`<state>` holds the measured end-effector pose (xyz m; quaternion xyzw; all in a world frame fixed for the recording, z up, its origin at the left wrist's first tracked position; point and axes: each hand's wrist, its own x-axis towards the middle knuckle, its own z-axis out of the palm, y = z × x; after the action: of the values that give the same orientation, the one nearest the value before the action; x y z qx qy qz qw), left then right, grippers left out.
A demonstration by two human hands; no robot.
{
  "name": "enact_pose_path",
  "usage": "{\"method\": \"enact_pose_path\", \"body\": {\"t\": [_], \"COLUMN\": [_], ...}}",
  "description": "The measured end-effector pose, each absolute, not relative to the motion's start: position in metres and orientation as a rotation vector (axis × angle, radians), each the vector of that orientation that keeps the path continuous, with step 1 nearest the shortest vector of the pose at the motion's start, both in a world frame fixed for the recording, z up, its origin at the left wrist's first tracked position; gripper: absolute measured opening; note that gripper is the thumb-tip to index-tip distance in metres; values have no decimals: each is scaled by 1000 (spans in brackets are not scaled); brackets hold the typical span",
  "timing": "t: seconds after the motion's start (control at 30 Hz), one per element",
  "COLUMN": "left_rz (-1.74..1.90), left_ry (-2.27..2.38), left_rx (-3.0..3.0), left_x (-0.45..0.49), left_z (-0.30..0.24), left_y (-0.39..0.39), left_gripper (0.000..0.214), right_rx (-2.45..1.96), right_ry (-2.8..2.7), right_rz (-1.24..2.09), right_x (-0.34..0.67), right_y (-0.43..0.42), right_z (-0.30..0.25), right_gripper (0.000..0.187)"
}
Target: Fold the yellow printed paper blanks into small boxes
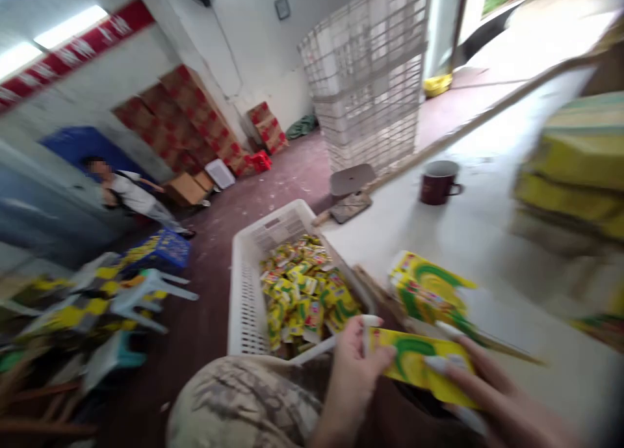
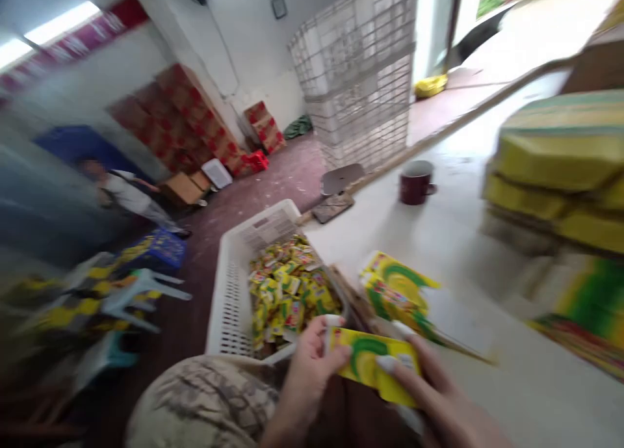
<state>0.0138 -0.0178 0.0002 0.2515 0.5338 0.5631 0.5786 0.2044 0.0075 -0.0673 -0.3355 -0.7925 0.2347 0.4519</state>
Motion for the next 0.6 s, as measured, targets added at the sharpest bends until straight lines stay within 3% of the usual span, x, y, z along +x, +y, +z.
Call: {"method": "enact_pose_path", "body": {"t": [0.1,0.27,0.43,0.6], "left_rz": [1338,1352,1338,1368], "left_ry": [1299,1319,1290,1292], "left_rx": [561,556,577,622], "left_x": [10,2,9,19], "left_z": [-1,-5,1,2], "left_y": [-22,-22,-24,-19], "left_gripper": [43,47,41,35], "right_rx": [-795,-865,-992,-1056], "right_ry": [-2182,-2246,-2158,-2062], "right_rz": [604,887,938,866], "right_x": [214,203,197,189], "right_y": [2,4,1,5], "right_z": [-30,4,0,-3], "right_gripper": [52,31,35,59]}}
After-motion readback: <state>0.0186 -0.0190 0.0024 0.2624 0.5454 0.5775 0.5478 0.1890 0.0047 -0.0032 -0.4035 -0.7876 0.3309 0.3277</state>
